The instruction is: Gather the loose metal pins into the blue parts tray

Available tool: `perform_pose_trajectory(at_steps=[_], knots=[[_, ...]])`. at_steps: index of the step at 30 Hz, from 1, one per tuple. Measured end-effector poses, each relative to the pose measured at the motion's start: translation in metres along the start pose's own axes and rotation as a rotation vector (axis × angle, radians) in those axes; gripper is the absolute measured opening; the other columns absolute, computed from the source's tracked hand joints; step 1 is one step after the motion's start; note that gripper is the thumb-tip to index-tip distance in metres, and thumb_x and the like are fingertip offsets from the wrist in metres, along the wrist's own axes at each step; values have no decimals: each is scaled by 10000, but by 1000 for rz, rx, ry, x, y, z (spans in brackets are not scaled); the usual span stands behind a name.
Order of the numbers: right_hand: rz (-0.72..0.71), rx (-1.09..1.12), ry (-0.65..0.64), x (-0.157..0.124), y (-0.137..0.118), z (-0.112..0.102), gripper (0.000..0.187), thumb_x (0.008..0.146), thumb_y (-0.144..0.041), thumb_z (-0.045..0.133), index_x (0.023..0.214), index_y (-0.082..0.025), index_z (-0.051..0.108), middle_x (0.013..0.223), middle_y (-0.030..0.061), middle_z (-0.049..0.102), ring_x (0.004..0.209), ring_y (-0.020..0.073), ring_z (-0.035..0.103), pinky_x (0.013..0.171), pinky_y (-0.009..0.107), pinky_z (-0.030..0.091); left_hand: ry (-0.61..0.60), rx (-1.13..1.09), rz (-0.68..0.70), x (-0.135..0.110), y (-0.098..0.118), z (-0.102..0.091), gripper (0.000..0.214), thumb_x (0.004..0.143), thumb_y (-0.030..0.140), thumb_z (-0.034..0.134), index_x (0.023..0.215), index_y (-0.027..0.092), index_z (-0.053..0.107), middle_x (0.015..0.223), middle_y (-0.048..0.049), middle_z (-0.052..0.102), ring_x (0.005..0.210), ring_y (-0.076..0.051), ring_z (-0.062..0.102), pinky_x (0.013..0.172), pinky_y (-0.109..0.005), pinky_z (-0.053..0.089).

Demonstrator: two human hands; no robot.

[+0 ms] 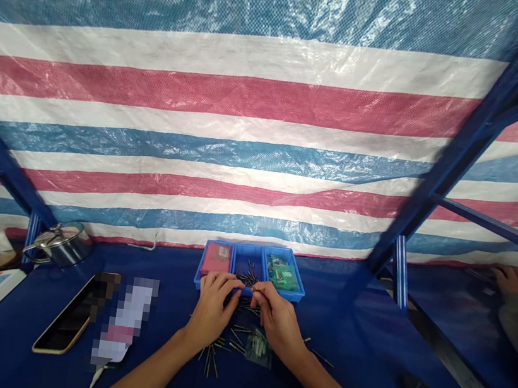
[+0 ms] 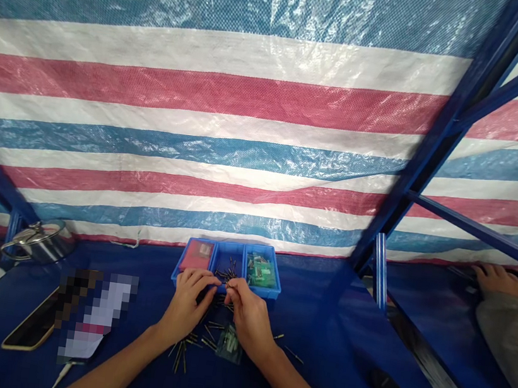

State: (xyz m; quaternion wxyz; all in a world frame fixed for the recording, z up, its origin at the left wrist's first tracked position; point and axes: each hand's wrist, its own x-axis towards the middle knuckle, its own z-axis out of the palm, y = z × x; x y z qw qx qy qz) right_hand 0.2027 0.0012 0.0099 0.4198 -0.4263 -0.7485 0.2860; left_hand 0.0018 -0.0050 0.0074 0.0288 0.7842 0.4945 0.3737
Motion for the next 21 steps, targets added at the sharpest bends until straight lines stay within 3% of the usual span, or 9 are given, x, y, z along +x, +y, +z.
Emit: perform_pose_trajectory(at_steps=[11, 21], knots=[[39, 18, 11, -1, 5, 2, 201, 1094, -408, 498, 953, -268, 525, 769, -41, 642, 611, 159, 592, 600, 255, 436, -11, -42, -7, -2, -3, 3, 182, 1089, 251, 532, 1165, 283, 694, 1171, -54, 685, 1141, -266, 562, 955, -445, 420], [24, -26, 47, -1, 6, 3, 242, 1033, -387, 643, 878, -255, 512, 741, -62, 550, 636, 150, 511, 614, 253, 385, -4, -12, 1, -1, -2, 2, 176, 1072, 227, 561, 1158, 291, 700, 1167, -44, 693, 1131, -260, 577, 933, -425, 432]])
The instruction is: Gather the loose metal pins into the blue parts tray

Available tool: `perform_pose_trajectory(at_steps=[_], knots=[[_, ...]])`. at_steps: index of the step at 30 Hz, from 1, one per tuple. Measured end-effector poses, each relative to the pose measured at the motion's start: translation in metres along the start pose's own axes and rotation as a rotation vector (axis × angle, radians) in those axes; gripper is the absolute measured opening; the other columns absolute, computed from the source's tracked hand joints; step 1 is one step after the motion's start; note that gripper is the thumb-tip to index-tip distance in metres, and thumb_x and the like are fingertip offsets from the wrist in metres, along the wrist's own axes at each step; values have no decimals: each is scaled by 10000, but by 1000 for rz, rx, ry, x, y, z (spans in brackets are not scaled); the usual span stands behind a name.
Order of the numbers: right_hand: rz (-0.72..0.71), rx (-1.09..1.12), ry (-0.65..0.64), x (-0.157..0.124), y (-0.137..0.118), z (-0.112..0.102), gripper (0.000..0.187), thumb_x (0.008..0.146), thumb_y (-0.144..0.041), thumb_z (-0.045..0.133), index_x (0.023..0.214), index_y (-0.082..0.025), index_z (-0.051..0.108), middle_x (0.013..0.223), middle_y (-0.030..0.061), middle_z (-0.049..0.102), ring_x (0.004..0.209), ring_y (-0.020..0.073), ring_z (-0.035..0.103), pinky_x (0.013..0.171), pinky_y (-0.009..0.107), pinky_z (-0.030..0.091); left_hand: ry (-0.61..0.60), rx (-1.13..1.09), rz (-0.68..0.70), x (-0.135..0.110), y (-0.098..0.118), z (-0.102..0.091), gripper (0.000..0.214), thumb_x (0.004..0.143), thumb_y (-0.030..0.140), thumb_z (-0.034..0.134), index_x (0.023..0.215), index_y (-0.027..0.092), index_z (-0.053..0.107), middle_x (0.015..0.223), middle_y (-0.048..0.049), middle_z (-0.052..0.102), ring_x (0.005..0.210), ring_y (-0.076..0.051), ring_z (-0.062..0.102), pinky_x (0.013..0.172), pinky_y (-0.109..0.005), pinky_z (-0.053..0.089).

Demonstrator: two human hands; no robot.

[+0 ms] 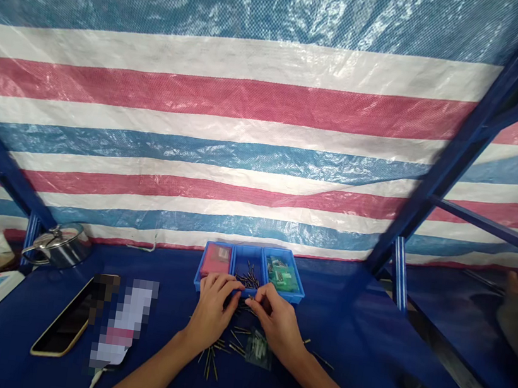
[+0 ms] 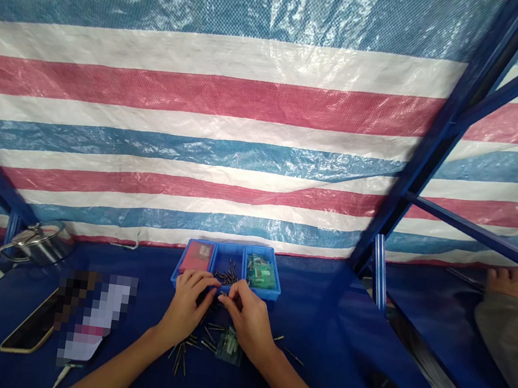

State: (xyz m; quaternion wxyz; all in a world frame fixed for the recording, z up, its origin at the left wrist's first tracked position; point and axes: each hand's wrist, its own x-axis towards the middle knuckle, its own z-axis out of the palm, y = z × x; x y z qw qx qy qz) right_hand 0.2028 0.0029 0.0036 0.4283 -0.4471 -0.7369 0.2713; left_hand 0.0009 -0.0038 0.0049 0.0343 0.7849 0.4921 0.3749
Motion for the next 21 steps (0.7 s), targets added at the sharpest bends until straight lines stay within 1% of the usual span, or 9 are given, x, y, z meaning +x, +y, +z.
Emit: perform_pose_trajectory(at_steps=[7, 10, 13, 15, 19, 21], knots=[[-31, -8, 3, 0, -1, 0, 247, 1014, -363, 674, 855, -247, 525, 748, -57, 547, 631, 146, 497, 602, 248, 394, -5, -16, -6, 0, 1, 0, 166, 1070, 222, 564, 1153, 288, 692, 1166, -43, 692, 1136, -263, 575, 937, -429, 426], [-85, -25, 25, 1, -2, -1, 220, 1032, -364, 648, 871, -244, 558, 818, -27, 611, 694, 163, 567, 642, 253, 439, -11, -25, -12, 0, 1, -1, 173, 1079, 232, 546, 1161, 287, 688, 1170, -49, 689, 1138, -268, 568, 944, -441, 422], [-133, -25, 28, 2, -3, -1, 191, 1074, -365, 576, 926, -246, 601, 902, 5, 664, 768, 182, 631, 710, 269, 487, -13, -24, -14, 0, 1, -1, 186, 1086, 241, 527, 1165, 281, 691, 1172, -58, 690, 1131, -267, 567, 944, -444, 428], [-140, -15, 15, 2, -4, -2, 209, 1102, -374, 516, 975, -250, 625, 932, 20, 679, 780, 189, 650, 719, 279, 504, -12, -21, -12, 0, 2, -2, 192, 1089, 243, 520, 1165, 278, 693, 1172, -59, 691, 1129, -266, 567, 943, -443, 432], [-102, -1, -12, 1, -3, -1, 302, 1131, -397, 420, 978, -249, 634, 867, 23, 663, 718, 184, 651, 613, 268, 500, -5, -9, -6, 0, 1, -1, 192, 1087, 249, 525, 1160, 277, 700, 1170, -56, 693, 1125, -262, 567, 941, -441, 434], [-86, 1, -23, 1, -2, -1, 320, 1138, -394, 381, 1023, -250, 643, 863, 24, 661, 703, 179, 652, 575, 259, 493, -4, -4, -5, 0, 1, -1, 193, 1086, 254, 530, 1162, 282, 705, 1168, -55, 693, 1126, -260, 569, 939, -436, 437]])
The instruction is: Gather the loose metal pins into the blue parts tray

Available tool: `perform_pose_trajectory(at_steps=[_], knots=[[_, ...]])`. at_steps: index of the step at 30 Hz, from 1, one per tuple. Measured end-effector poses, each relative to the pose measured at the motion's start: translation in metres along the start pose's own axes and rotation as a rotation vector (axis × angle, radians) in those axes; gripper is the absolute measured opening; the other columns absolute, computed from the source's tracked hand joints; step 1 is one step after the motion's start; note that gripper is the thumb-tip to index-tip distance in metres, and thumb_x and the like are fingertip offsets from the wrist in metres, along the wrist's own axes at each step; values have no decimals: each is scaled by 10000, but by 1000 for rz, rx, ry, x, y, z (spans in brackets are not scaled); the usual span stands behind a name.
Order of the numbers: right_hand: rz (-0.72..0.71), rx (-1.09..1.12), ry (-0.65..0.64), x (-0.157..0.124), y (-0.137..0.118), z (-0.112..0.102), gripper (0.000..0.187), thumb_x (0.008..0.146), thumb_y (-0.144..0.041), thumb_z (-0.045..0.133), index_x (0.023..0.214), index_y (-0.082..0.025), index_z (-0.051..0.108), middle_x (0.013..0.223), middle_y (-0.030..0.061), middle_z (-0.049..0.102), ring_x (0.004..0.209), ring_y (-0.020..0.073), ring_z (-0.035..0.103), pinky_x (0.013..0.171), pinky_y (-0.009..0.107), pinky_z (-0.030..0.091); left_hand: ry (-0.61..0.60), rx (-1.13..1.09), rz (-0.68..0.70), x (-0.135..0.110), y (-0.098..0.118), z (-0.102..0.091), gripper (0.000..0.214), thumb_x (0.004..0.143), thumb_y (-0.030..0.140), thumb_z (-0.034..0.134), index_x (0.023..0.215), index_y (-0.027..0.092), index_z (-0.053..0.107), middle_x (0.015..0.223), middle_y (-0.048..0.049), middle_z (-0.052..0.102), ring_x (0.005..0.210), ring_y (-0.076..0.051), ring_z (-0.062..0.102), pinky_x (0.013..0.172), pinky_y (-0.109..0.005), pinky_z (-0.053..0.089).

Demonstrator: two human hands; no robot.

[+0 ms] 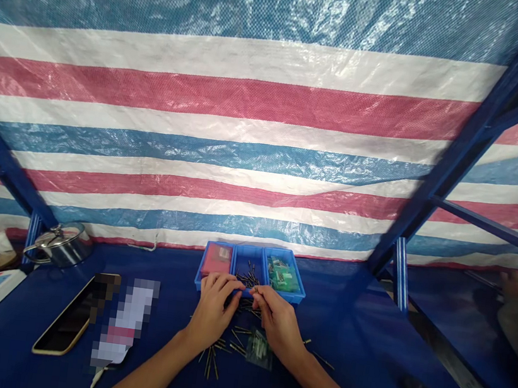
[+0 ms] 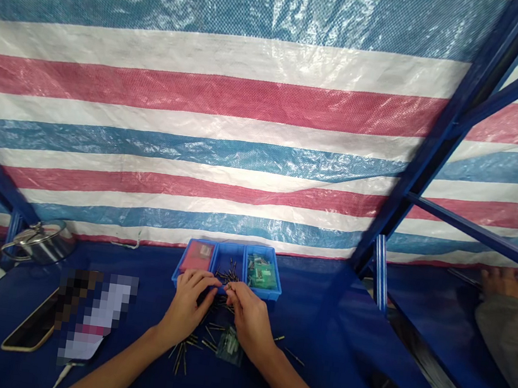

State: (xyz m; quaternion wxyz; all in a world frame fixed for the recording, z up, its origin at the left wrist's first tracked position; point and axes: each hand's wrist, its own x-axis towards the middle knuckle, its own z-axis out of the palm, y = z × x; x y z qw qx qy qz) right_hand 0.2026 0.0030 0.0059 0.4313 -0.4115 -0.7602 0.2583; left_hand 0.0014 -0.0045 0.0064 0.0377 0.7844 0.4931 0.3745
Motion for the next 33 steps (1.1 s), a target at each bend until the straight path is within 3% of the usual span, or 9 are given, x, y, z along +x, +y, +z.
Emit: perform_pose_trajectory(at_steps=[4, 12, 18, 33], knots=[[-4, 5, -17, 0, 2, 1, 320, 1145, -393, 353, 1219, -255, 632, 915, 31, 680, 724, 181, 666, 581, 260, 500, -2, 8, -2, 0, 1, -1, 189, 1085, 256, 536, 1162, 285, 706, 1171, -51, 693, 1133, -257, 572, 939, -425, 437], [-66, -15, -78, 0, 2, 0, 301, 1128, -394, 469, 997, -245, 696, 876, 18, 692, 793, 193, 664, 745, 298, 509, -5, -2, 1, 0, 1, -1, 184, 1082, 242, 541, 1176, 281, 694, 1172, -51, 692, 1135, -259, 569, 949, -431, 430], [-109, -118, -158, -1, 5, 3, 338, 1140, -392, 438, 1049, -254, 732, 958, 42, 718, 827, 203, 679, 749, 310, 514, -1, -11, 4, 0, 0, -2, 179, 1089, 255, 533, 1160, 281, 695, 1173, -47, 693, 1134, -252, 572, 948, -427, 433], [-141, -142, -215, 0, -3, 1, 344, 1120, -340, 473, 923, -236, 734, 821, 23, 675, 732, 185, 644, 661, 281, 471, -9, -15, -1, 0, 0, -1, 192, 1094, 262, 520, 1169, 290, 694, 1178, -50, 690, 1147, -260, 568, 962, -442, 437]])
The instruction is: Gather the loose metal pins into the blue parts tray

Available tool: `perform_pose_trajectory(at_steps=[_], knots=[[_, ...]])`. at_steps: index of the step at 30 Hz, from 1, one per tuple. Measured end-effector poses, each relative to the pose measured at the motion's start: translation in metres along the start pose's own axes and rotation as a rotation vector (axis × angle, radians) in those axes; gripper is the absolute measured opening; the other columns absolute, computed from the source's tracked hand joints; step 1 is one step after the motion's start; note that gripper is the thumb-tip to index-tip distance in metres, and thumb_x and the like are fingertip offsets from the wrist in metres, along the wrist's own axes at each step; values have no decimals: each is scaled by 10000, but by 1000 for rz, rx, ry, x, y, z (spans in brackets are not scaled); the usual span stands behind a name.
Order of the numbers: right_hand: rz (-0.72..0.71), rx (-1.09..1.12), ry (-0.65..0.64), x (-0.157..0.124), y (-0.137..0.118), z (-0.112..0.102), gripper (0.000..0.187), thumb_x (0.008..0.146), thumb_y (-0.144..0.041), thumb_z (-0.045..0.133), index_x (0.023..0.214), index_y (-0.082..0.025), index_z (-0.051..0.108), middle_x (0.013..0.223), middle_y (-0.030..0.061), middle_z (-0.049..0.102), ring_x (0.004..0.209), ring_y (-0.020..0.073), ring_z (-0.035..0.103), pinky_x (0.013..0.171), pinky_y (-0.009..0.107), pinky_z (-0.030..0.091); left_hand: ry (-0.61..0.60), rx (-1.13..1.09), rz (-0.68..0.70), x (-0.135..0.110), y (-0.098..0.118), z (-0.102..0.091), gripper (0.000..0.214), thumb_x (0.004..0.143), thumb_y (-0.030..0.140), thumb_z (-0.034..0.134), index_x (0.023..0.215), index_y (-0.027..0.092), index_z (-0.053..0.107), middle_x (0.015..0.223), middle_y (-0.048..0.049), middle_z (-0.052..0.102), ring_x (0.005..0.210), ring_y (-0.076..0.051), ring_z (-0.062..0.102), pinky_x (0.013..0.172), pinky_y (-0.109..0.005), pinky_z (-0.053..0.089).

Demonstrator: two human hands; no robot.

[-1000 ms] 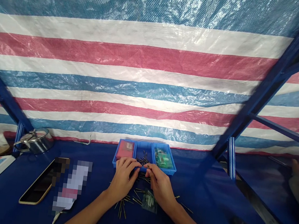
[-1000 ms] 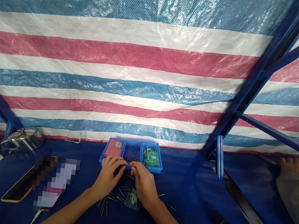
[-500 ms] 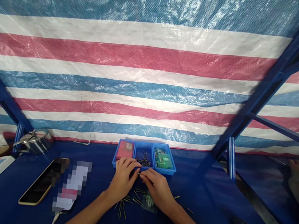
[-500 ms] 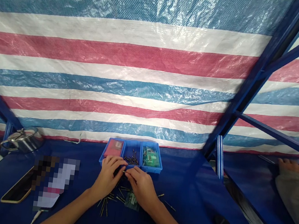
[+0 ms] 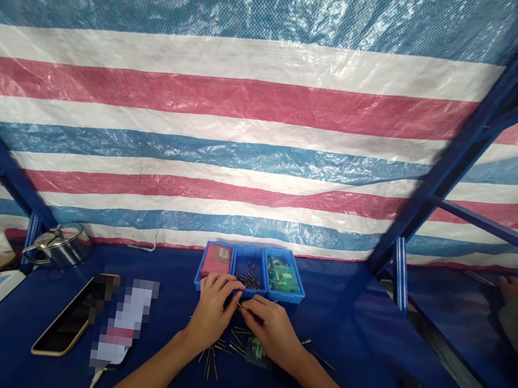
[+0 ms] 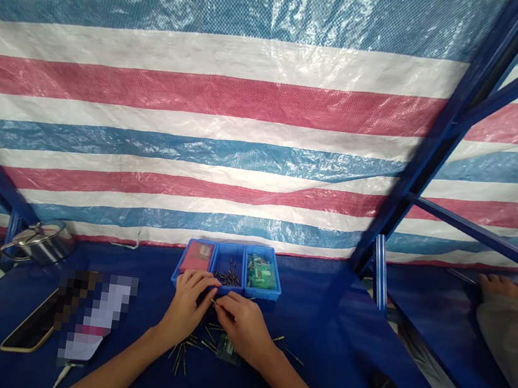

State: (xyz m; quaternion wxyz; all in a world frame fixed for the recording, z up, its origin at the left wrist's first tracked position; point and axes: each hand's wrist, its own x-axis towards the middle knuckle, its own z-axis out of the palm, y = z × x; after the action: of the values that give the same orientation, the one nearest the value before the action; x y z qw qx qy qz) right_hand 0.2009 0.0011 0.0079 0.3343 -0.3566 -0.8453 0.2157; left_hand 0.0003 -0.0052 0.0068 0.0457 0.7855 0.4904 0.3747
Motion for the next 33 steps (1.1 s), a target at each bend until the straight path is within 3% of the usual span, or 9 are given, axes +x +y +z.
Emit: perform_pose_trajectory(at_steps=[8, 21, 33], knots=[[-4, -4, 40, -2, 7, 3, 326, 1128, -374, 471, 1034, -260, 761, 909, 34, 733, 819, 204, 698, 729, 295, 520, 8, 12, 3, 0, -2, 2, 213, 1094, 285, 509, 1154, 281, 713, 1161, -66, 695, 1140, -269, 579, 946, -447, 456], [56, 23, 54, -3, 13, 7, 208, 1101, -320, 533, 1048, -263, 726, 1003, 29, 756, 888, 209, 718, 799, 295, 537, -4, -7, -6, 0, 0, 1, 187, 1095, 269, 519, 1162, 284, 693, 1174, -53, 688, 1140, -265, 564, 949, -444, 426], [49, -9, 6, -3, 12, 6, 175, 1090, -284, 570, 1005, -245, 718, 938, 14, 738, 846, 199, 704, 760, 284, 503, 2, -1, 0, 0, 0, 0, 179, 1093, 258, 529, 1163, 276, 693, 1174, -50, 691, 1141, -258, 568, 961, -437, 421]])
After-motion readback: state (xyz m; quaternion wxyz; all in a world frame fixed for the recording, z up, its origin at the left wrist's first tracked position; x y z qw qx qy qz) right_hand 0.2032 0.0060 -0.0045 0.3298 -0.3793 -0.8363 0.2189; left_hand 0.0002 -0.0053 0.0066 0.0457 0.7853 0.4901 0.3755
